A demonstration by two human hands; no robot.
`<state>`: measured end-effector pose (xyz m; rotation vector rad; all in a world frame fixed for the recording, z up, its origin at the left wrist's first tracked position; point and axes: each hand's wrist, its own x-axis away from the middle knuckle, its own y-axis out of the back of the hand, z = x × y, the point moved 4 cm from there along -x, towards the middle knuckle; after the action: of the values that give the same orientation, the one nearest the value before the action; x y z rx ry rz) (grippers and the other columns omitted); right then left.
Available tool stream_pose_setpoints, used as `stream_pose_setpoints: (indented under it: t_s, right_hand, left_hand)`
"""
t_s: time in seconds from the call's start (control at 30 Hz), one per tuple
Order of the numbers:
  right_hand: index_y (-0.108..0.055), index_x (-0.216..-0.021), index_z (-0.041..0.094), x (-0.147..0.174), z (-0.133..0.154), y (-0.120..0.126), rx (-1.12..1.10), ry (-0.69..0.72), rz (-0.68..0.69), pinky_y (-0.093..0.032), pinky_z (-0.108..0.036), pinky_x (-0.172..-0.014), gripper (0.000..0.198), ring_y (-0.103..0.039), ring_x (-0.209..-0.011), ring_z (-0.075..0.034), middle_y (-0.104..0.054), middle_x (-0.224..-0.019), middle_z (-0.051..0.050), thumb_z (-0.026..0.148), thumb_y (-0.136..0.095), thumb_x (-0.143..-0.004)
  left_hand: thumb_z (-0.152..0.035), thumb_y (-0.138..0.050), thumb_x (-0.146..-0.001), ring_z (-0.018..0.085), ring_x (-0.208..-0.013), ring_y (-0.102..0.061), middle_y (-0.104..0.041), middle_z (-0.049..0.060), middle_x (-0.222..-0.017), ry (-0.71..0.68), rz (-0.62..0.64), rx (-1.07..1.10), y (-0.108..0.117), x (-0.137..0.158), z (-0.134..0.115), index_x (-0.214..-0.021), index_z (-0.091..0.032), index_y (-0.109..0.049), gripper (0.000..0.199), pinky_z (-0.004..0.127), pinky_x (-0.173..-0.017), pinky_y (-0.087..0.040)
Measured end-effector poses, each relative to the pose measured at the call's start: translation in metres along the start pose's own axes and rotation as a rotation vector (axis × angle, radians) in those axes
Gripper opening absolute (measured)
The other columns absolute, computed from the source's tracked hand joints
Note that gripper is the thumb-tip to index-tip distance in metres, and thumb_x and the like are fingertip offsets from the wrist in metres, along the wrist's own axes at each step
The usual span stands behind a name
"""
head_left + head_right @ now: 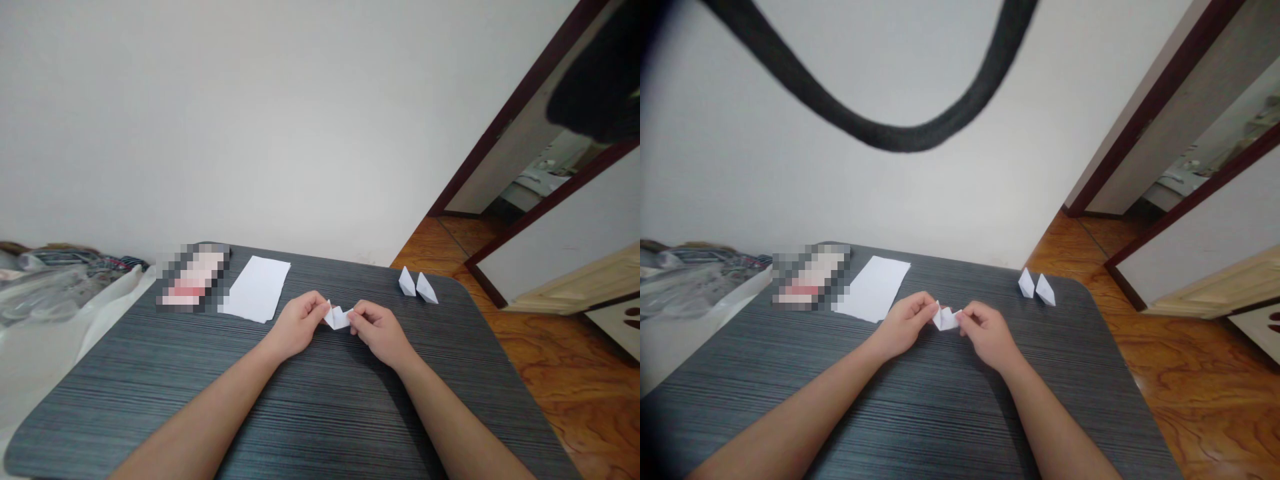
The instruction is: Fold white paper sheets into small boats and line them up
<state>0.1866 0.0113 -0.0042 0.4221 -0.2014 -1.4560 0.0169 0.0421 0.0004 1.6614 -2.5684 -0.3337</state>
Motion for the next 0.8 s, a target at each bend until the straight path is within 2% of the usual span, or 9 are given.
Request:
stream_pose_setpoints:
  t_s: [0.13, 0.2, 0.37, 0.5, 0.67, 0.8]
  right_hand:
    - [-0.056, -0.071, 0.019, 0.0004, -0.0067, 0.0012, -0.075, -0.049, -0.075, -0.037, -0.023, -0.047, 0.022, -0.047, -0.049, -0.011, -0.057, -0.062, 0.0, 0.034, -0.051, -0.086]
    - [-0.056, -0.076, 0.018, 0.0002, -0.0086, 0.0001, -0.122, -0.066, -0.079, -0.036, -0.022, -0.043, 0.02, -0.045, -0.045, -0.01, -0.058, -0.063, 0.0, 0.035, -0.05, -0.086]
    - [-0.056, -0.087, 0.018, 0.0001, -0.0105, -0.0007, -0.218, -0.083, -0.094, -0.036, -0.022, -0.042, 0.019, -0.046, -0.042, -0.009, -0.062, -0.066, -0.002, 0.036, -0.05, -0.086]
    - [-0.054, -0.088, 0.017, 0.001, -0.0102, 0.0, -0.262, -0.069, -0.125, -0.038, -0.023, -0.043, 0.02, -0.048, -0.043, -0.009, -0.066, -0.069, -0.003, 0.037, -0.05, -0.087]
    - [-0.052, -0.089, 0.018, 0.0012, -0.0095, -0.003, -0.343, -0.061, -0.11, -0.041, -0.024, -0.045, 0.02, -0.05, -0.043, -0.01, -0.067, -0.071, -0.004, 0.037, -0.05, -0.087]
    - [-0.053, -0.094, 0.018, 0.0022, -0.0087, -0.0056, -0.319, -0.039, -0.069, -0.042, -0.024, -0.046, 0.019, -0.052, -0.048, -0.011, -0.066, -0.074, -0.003, 0.034, -0.054, -0.084]
  left_hand:
    - [-0.035, -0.047, -0.086, 0.016, -0.088, -0.061, -0.066, 0.005, -0.09, 0.045, -0.02, 0.198, -0.0018, -0.0007, 0.0045, -0.079, -0.017, -0.051, 0.019, 0.029, -0.077, -0.047]
    - [-0.035, -0.049, -0.085, 0.017, -0.092, -0.061, -0.066, 0.006, -0.097, 0.056, -0.022, 0.284, -0.0034, -0.0007, 0.0056, -0.08, -0.017, -0.049, 0.018, 0.031, -0.08, -0.049]
    - [-0.034, -0.051, -0.084, 0.016, -0.092, -0.062, -0.066, 0.005, -0.098, 0.052, -0.036, 0.41, -0.0043, -0.0009, 0.0063, -0.083, -0.018, -0.046, 0.017, 0.036, -0.084, -0.05]
    - [-0.034, -0.05, -0.085, 0.016, -0.092, -0.062, -0.065, 0.004, -0.095, 0.042, -0.048, 0.489, -0.0027, -0.0023, 0.0066, -0.085, -0.018, -0.043, 0.017, 0.037, -0.083, -0.052]
    - [-0.033, -0.051, -0.085, 0.014, -0.081, -0.063, -0.063, -0.001, -0.08, 0.035, -0.064, 0.504, -0.0006, -0.0025, 0.0072, -0.086, -0.019, -0.042, 0.017, 0.037, -0.08, -0.054]
    - [-0.034, -0.051, -0.084, 0.016, -0.087, -0.063, -0.066, 0.003, -0.092, 0.035, -0.061, 0.412, -0.0014, 0.0, 0.004, -0.085, -0.019, -0.043, 0.017, 0.035, -0.081, -0.053]
